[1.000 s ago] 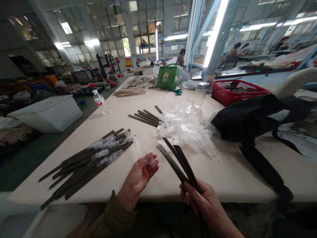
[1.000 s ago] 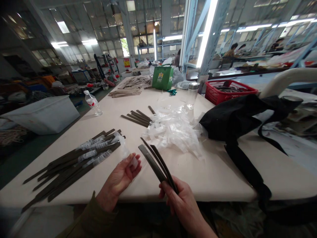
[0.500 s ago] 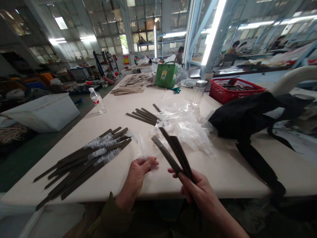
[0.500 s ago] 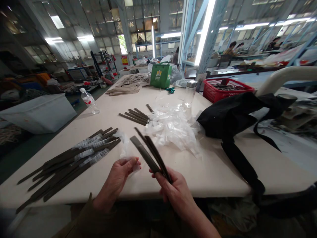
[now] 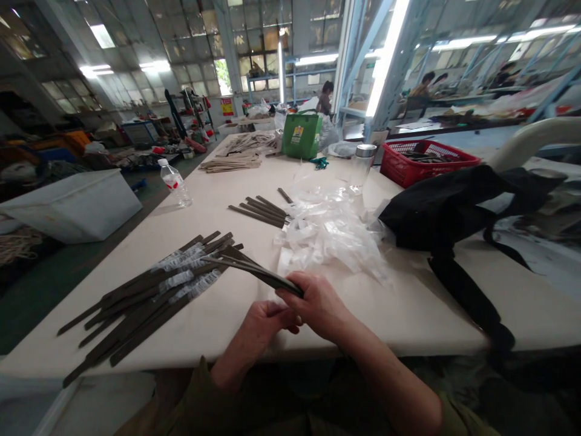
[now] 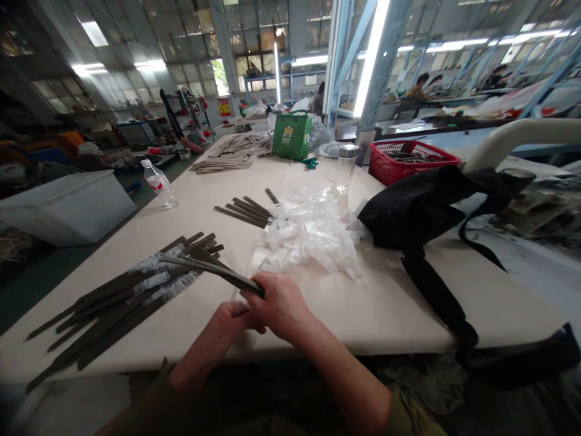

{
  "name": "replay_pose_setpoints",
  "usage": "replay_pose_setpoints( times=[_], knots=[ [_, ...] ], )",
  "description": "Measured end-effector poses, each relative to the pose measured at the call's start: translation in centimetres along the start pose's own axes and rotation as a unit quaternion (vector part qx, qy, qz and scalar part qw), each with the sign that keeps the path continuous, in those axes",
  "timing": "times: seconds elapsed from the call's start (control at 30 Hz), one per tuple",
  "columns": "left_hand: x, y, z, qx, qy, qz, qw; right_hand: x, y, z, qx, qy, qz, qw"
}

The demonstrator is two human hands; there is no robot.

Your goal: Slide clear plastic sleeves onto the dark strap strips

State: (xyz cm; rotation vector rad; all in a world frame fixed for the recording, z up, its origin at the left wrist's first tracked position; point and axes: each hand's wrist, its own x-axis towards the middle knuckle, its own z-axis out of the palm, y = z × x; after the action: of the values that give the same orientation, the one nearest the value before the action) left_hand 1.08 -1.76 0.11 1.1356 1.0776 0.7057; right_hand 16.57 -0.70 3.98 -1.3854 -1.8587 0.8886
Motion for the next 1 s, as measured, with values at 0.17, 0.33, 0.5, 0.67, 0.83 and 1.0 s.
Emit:
replay_pose_setpoints(
  times=[0.17, 0.33, 0.5, 0.67, 0.83, 1.0],
  knots=[
    [0.7, -0.5, -0.8, -0.136, 0.051, 0.036, 0.989, -2.1, 1.2, -0.9, 0.083, 0.067, 0.02, 0.994],
    [1.3, 0.1, -1.9, -0.352, 0.129, 0.026, 0.927, -6.6, 3.7, -0.9, 0.163, 0.072, 0.089, 0.98],
    [1.6, 0.8, -2.5, -0.403, 0.146, 0.03, 0.903, -10.6, 6.8, 0.9, 0.112, 0.056, 0.104, 0.987],
    [1.9, 0.7, -2.1, -0.413, 0.134, 0.031, 0.9, -11.8, 8.4, 2.5, -0.022, 0.082, -0.024, 0.996],
    [1.8, 0.6, -1.5, -0.408, 0.11, 0.046, 0.905, -11.0, 7.8, 2.6, -0.076, 0.104, -0.068, 0.989],
    [1.6, 0.5, -1.2, -0.391, 0.101, 0.06, 0.913, -10.7, 7.4, 2.6, -0.084, 0.097, -0.08, 0.988]
  ],
)
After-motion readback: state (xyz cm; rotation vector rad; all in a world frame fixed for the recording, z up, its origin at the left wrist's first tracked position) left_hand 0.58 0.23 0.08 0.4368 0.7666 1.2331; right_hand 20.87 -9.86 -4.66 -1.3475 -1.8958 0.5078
